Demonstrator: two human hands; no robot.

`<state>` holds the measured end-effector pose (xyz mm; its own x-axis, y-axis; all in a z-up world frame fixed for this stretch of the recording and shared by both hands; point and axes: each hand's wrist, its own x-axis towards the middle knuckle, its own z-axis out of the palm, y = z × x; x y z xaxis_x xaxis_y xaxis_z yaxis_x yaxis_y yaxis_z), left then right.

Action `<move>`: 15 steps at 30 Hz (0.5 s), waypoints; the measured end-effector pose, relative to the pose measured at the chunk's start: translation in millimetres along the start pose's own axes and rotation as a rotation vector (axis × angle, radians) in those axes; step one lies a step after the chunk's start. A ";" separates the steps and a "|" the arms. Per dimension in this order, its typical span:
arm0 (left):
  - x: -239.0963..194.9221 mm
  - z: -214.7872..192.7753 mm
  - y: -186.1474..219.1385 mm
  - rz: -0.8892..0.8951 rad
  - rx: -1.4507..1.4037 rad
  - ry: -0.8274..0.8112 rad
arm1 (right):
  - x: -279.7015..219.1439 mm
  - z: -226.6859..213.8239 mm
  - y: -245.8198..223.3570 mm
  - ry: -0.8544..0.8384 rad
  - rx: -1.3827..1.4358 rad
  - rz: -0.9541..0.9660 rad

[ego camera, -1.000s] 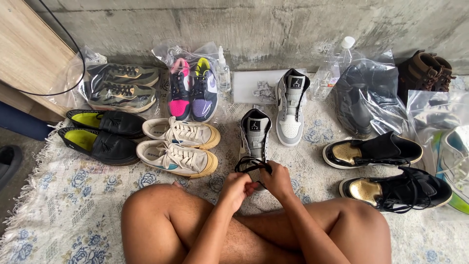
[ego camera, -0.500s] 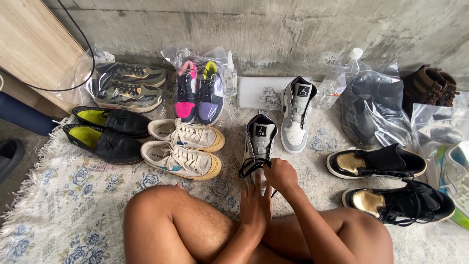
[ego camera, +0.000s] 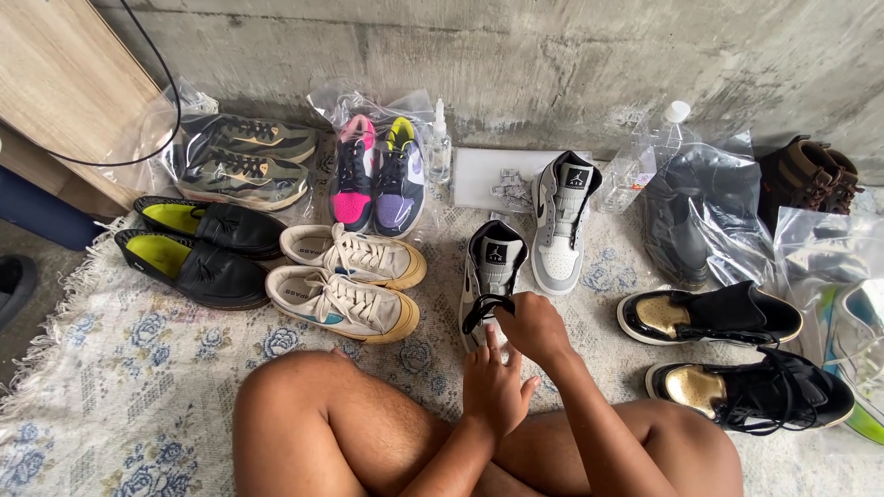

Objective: The person sits on the floor and laces a pair of white and grey high-top sneakers. They thread black laces through the eyelets, pull them tight, and tie a knot at the top.

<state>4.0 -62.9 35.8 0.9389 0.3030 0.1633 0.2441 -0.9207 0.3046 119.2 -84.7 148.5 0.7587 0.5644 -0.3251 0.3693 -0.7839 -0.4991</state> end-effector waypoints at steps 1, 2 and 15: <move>3.1 -1.7 -0.1 0.000 -0.007 -0.052 | -2.9 -4.0 -2.4 0.009 0.009 -0.020; 5.0 -4.2 -0.3 0.001 -0.010 -0.053 | -5.4 -8.7 -4.4 0.008 0.007 -0.017; -5.4 -30.6 1.0 0.039 0.060 0.134 | -19.1 -31.3 -12.0 0.135 0.223 -0.082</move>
<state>-8.2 -57.9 63.9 0.9082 0.2934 0.2984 0.2261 -0.9441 0.2399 117.1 -94.1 185.8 0.8016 0.5721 -0.1736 0.3162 -0.6522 -0.6889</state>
